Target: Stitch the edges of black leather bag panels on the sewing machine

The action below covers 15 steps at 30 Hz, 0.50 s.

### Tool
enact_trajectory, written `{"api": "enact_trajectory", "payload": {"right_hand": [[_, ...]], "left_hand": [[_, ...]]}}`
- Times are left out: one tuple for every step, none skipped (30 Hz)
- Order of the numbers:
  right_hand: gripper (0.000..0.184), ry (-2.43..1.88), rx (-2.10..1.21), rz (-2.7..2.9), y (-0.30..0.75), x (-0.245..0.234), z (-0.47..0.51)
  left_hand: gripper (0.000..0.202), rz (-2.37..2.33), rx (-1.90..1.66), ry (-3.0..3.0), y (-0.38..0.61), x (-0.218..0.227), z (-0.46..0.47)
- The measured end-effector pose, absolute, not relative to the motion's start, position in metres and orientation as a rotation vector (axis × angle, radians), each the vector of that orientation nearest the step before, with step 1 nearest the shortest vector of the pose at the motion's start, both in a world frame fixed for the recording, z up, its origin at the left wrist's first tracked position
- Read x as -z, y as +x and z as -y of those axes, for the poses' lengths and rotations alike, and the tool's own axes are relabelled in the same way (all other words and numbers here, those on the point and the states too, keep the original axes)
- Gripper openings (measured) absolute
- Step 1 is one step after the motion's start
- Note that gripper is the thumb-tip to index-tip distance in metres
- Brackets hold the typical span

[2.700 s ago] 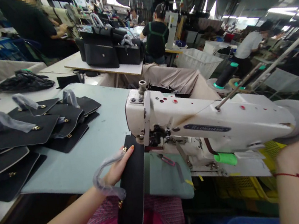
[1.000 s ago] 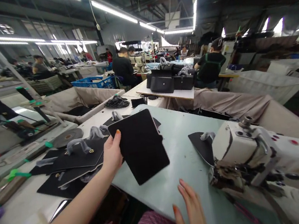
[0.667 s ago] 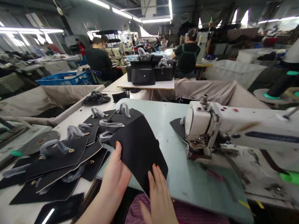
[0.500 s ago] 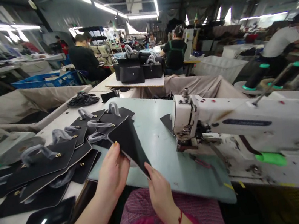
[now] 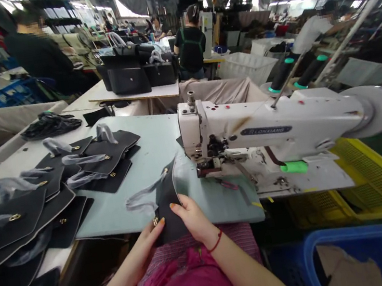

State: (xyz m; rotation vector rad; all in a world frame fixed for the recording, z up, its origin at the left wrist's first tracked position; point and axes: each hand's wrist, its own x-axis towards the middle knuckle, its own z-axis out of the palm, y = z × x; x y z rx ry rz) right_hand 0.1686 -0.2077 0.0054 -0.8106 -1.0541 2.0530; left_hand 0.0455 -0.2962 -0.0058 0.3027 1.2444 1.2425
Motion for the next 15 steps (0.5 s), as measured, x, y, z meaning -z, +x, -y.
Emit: {"api": "enact_trajectory", "payload": {"right_hand": [[0.036,-0.807,-2.112,1.007,0.169,-0.008,0.208],[0.035,-0.804,-2.149,0.972,0.171,-0.011,0.208],[0.035,-0.804,-2.164,0.964,0.174,-0.015,0.207],[0.034,-0.808,-2.154,0.984,0.179,-0.019,0.205],[0.035,-0.817,-2.125,1.024,0.185,-0.024,0.203],[0.037,-0.831,-2.084,1.074,0.192,-0.030,0.201],[0.040,-0.852,-2.036,1.123,0.200,-0.035,0.199],[0.042,-0.880,-1.989,1.164,0.208,-0.039,0.197],[0.045,-0.911,-1.950,1.195,0.216,-0.043,0.196],[0.047,-0.937,-1.923,1.221,0.223,-0.045,0.196],[0.048,-0.956,-1.915,1.247,0.229,-0.046,0.198],[0.049,-0.965,-1.920,1.275,0.232,-0.046,0.200],[0.049,-0.967,-1.933,1.304,0.235,-0.046,0.203],[0.049,-0.966,-1.945,1.332,0.236,-0.045,0.206],[0.049,-0.964,-1.949,1.358,0.235,-0.044,0.209]], "left_hand": [[0.055,-1.200,-1.219,0.261,0.048,0.000,0.290],[0.052,-1.173,-1.214,0.221,0.051,-0.005,0.284],[0.048,-1.164,-1.229,0.186,0.053,-0.010,0.278],[0.045,-1.170,-1.259,0.160,0.054,-0.013,0.274],[0.041,-1.181,-1.292,0.139,0.055,-0.016,0.270],[0.038,-1.192,-1.320,0.118,0.056,-0.017,0.267],[0.036,-1.197,-1.336,0.099,0.056,-0.019,0.264],[0.034,-1.198,-1.344,0.080,0.056,-0.021,0.261],[0.032,-1.199,-1.347,0.060,0.055,-0.023,0.258],[0.031,-1.199,-1.345,0.042,0.054,-0.024,0.255],[0.029,-1.204,-1.342,0.023,0.053,-0.026,0.253],[0.027,-1.210,-1.338,0.008,0.052,-0.028,0.250],[0.026,-1.215,-1.334,-0.003,0.051,-0.029,0.248],[0.025,-1.219,-1.328,-0.005,0.050,-0.030,0.246],[0.026,-1.221,-1.324,0.002,0.050,-0.030,0.245]]}}
